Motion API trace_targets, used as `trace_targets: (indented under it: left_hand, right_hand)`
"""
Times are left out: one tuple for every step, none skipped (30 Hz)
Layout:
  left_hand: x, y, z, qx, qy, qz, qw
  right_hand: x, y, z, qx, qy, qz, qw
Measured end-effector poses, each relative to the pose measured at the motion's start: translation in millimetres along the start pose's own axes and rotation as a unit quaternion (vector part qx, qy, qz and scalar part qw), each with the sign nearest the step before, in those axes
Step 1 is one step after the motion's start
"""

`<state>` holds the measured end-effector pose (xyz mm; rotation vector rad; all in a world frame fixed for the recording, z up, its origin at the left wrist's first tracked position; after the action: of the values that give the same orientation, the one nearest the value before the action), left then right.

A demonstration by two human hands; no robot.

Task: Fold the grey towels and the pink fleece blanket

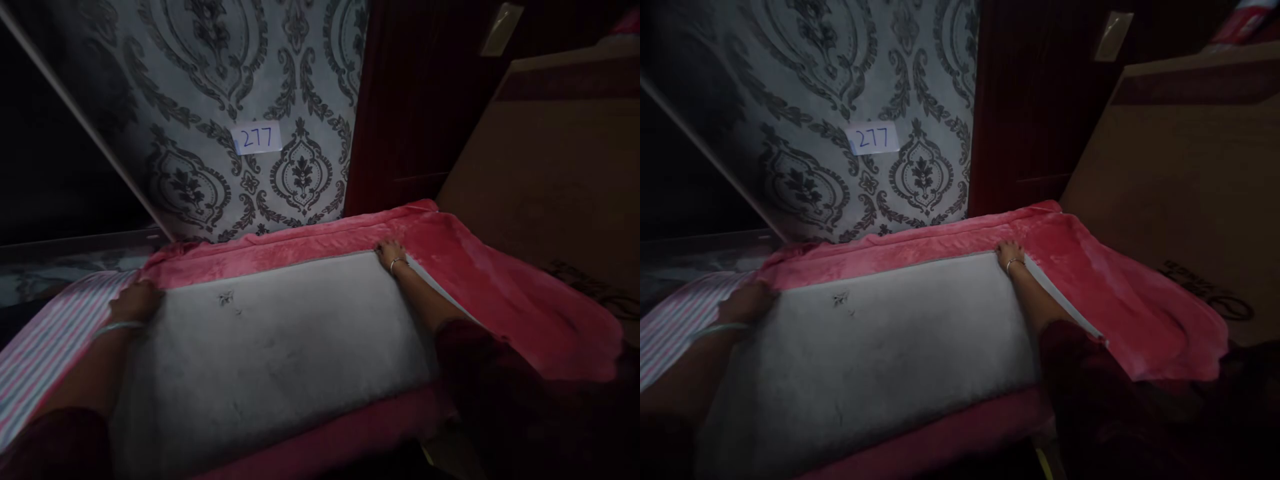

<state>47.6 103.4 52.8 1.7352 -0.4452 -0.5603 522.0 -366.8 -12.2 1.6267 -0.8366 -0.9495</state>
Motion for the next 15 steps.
trace_targets:
  left_hand:
    - [16,10,9,0.007,-0.006,-0.001,1.000]
    - [37,20,19,0.030,-0.043,0.013,0.999]
    - [61,27,30,0.042,-0.092,0.038,0.994]
    - [86,29,42,0.042,-0.126,0.052,0.990]
    - [114,29,55,0.037,-0.172,0.068,0.982]
    - [145,27,71,0.030,-0.249,0.108,0.962]
    - [176,24,88,0.018,-0.333,0.143,0.932]
    - [203,19,106,0.011,-0.395,0.164,0.904]
    - [226,13,122,0.001,-0.436,0.169,0.884]
    - [244,7,135,-0.009,-0.453,0.165,0.876]
    - [258,1,145,-0.013,-0.454,0.159,0.876]
    - [267,-3,152,-0.014,-0.448,0.152,0.881]
    - [273,-5,157,-0.014,-0.439,0.145,0.887]
    - [276,-6,159,-0.013,-0.432,0.140,0.891]
    - [276,-6,159,-0.013,-0.427,0.135,0.894]
  right_hand:
    - [-7,2,9,0.008,0.000,0.000,1.000]
    - [-17,4,20,0.016,0.006,0.000,1.000]
    - [-31,6,34,0.022,0.024,0.000,0.999]
    - [-47,7,51,0.024,0.058,-0.002,0.998]
    - [-65,7,70,0.020,0.105,-0.003,0.994]
    - [-85,6,89,0.011,0.166,-0.004,0.986]
    - [-104,4,109,-0.002,0.229,-0.005,0.973]
    - [-120,2,126,-0.019,0.283,-0.005,0.959]
    - [-132,-2,140,-0.040,0.319,-0.004,0.947]
    - [-141,-5,150,-0.061,0.335,-0.002,0.940]
    - [-146,-9,155,-0.079,0.336,-0.001,0.939]
    - [-149,-12,157,-0.092,0.327,0.000,0.940]
    - [-150,-15,156,-0.099,0.317,0.000,0.943]
    - [-150,-16,154,-0.100,0.310,-0.001,0.945]
    - [-149,-16,151,-0.098,0.307,-0.001,0.947]
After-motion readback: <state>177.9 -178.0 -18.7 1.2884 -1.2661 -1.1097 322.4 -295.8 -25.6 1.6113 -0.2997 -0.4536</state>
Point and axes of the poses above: each hand's wrist, its own z-axis away from the middle knuckle, its own y-axis out of the back of the hand, x = y × z, the point moved 5 cm from there along -z, towards the middle knuckle, and after that the axes turned 3 degrees about -y, right-handed, at the moved point
